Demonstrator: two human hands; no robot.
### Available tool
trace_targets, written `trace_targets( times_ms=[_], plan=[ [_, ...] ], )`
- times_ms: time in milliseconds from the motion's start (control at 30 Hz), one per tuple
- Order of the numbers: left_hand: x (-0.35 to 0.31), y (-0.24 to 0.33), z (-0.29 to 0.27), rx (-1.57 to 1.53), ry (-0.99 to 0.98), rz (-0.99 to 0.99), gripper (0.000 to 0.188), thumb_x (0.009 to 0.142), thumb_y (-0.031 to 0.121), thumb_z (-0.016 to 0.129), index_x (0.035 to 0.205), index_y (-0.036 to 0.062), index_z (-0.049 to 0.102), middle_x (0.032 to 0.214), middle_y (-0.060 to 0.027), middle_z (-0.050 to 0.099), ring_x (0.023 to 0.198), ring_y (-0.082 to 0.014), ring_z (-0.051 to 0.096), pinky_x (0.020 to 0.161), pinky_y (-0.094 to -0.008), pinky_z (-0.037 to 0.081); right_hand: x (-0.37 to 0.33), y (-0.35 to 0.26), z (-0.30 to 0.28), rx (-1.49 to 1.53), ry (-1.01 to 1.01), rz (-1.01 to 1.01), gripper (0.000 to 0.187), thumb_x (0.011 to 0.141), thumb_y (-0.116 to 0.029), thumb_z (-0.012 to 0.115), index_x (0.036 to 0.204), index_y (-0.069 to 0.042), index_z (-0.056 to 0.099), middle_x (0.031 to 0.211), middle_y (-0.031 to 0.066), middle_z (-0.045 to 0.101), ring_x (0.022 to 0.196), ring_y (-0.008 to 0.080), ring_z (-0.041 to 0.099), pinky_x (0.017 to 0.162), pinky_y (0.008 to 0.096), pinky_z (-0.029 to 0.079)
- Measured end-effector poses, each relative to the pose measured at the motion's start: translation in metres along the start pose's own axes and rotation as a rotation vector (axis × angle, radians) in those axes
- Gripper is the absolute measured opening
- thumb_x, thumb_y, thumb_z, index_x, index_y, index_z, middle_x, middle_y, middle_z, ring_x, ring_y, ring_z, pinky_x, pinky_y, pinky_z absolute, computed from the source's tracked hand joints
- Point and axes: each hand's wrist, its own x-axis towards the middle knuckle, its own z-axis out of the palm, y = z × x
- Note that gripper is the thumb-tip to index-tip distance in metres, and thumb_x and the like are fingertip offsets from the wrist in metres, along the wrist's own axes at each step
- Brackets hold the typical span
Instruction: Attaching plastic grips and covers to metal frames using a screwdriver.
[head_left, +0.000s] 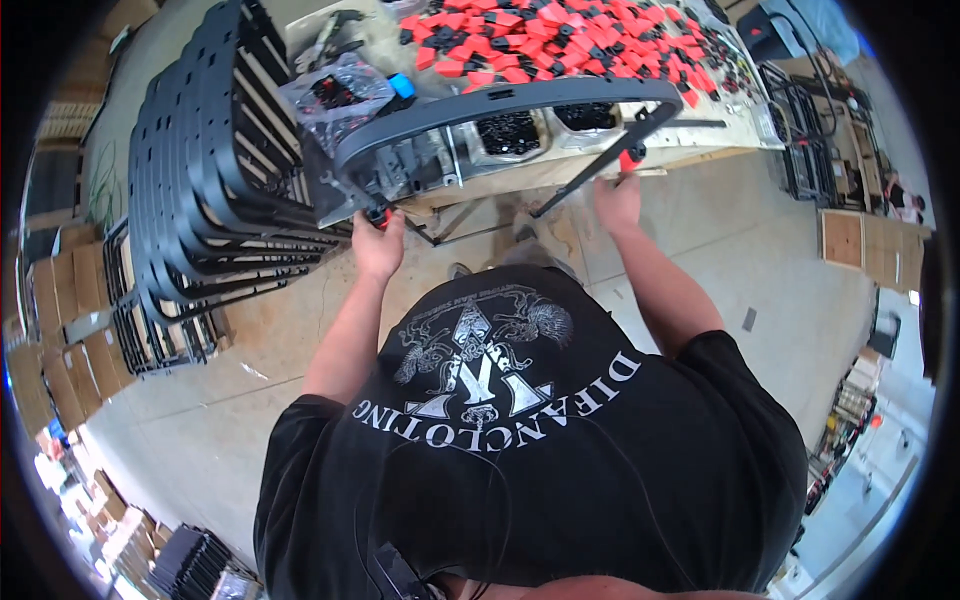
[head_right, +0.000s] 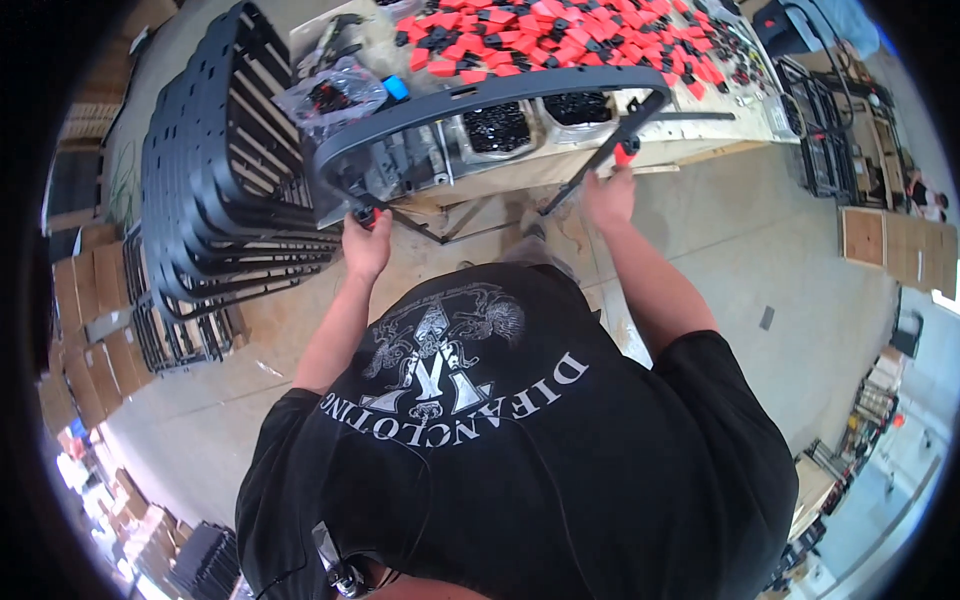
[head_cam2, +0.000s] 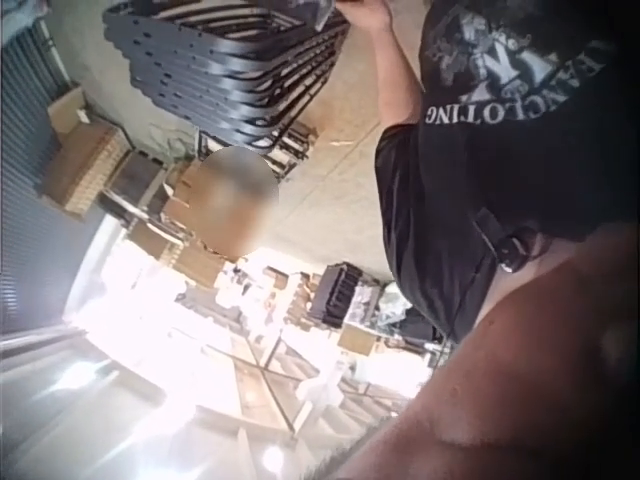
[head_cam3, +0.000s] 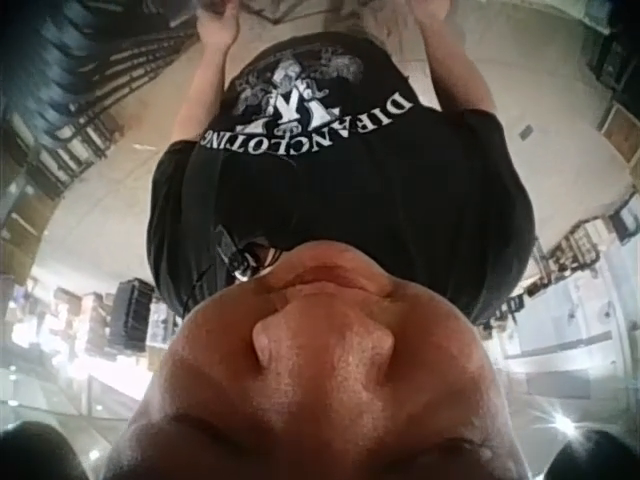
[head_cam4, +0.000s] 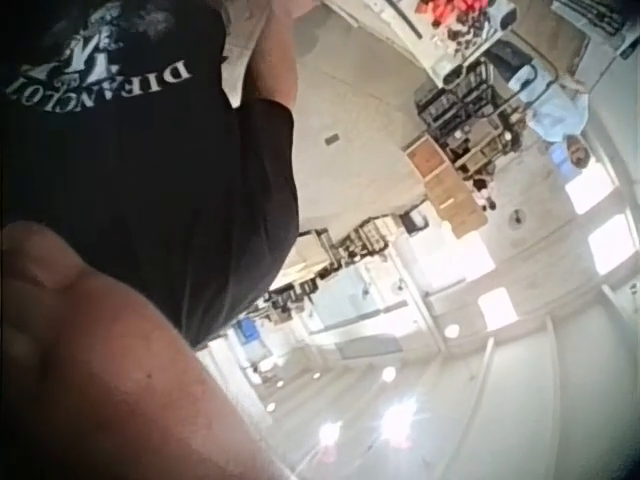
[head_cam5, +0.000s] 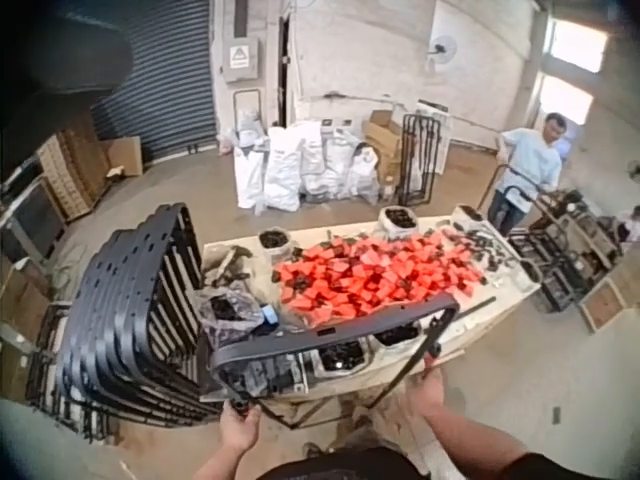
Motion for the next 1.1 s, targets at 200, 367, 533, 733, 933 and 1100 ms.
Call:
trace_targets(
  times_ms=[200,367,533,733,933,1100],
  plan=[
    [0.018,-0.005,0.024,0.048,0.213,-0.144,0.060,0.084,0.039,0.079,0.116,-0.0081,0.060,0.104,-0.0253,0.073,0.099,-0.0364,0.071,0.089,-0.0415,0.053,0.078,0.027,-0.009,0.037,-0.049,0.170,0.057,0.084,-0.045,0.080,0.107,0.004,0.062,0.100,0.0193,0.073,0.097,0.0351,0.071,0.086,0.0430,0.054],
    [0.020,0.001,0.027,-0.061,0.197,-0.299,0.054,0.086,0.035,0.076,0.114,-0.0077,0.060,0.100,-0.0220,0.073,0.092,-0.0324,0.071,0.086,-0.0395,0.053,0.094,0.023,-0.013,0.276,-0.223,0.130,0.066,0.081,-0.051,0.078,0.111,0.006,0.062,0.098,0.0208,0.074,0.095,0.0346,0.071,0.087,0.0420,0.054],
    [0.019,0.029,0.001,0.058,-0.151,-0.537,0.030,0.087,0.026,0.069,0.094,-0.0032,0.065,0.074,-0.0129,0.069,0.056,-0.0230,0.065,0.055,-0.0388,0.052,0.125,0.002,-0.067,-0.164,-0.829,0.178,0.048,0.087,-0.040,0.072,0.088,0.008,0.066,0.075,0.0190,0.069,0.065,0.0282,0.068,0.061,0.0399,0.053],
    [0.016,0.031,0.002,-0.036,-0.167,-0.624,0.019,0.089,0.021,0.070,0.081,0.0036,0.066,0.069,-0.0076,0.064,0.054,-0.0197,0.063,0.047,-0.0340,0.046,0.116,0.018,-0.062,0.287,-0.762,0.179,0.037,0.090,-0.036,0.071,0.073,-0.005,0.062,0.063,0.0070,0.058,0.052,0.0193,0.054,0.048,0.0372,0.044],
    [0.017,0.034,-0.008,-0.719,-0.308,-0.735,0.025,0.093,0.022,0.073,0.081,0.0135,0.053,0.067,0.0007,0.048,0.051,-0.0111,0.046,0.045,-0.0260,0.036,0.109,0.030,-0.051,1.008,-0.926,0.571,0.037,0.087,-0.025,0.081,0.068,-0.016,0.050,0.060,-0.0034,0.045,0.047,0.0092,0.038,0.041,0.0272,0.026],
    [0.021,0.075,-0.041,-0.681,-0.386,-1.105,0.031,0.095,0.031,0.072,0.086,0.0148,0.048,0.067,0.0008,0.046,0.048,-0.0075,0.042,0.037,-0.0204,0.027,0.113,-0.013,-0.105,0.700,-0.921,0.727,0.036,0.085,-0.028,0.084,0.078,-0.015,0.051,0.066,-0.0039,0.047,0.046,0.0060,0.037,0.039,0.0235,0.022]
  ],
)
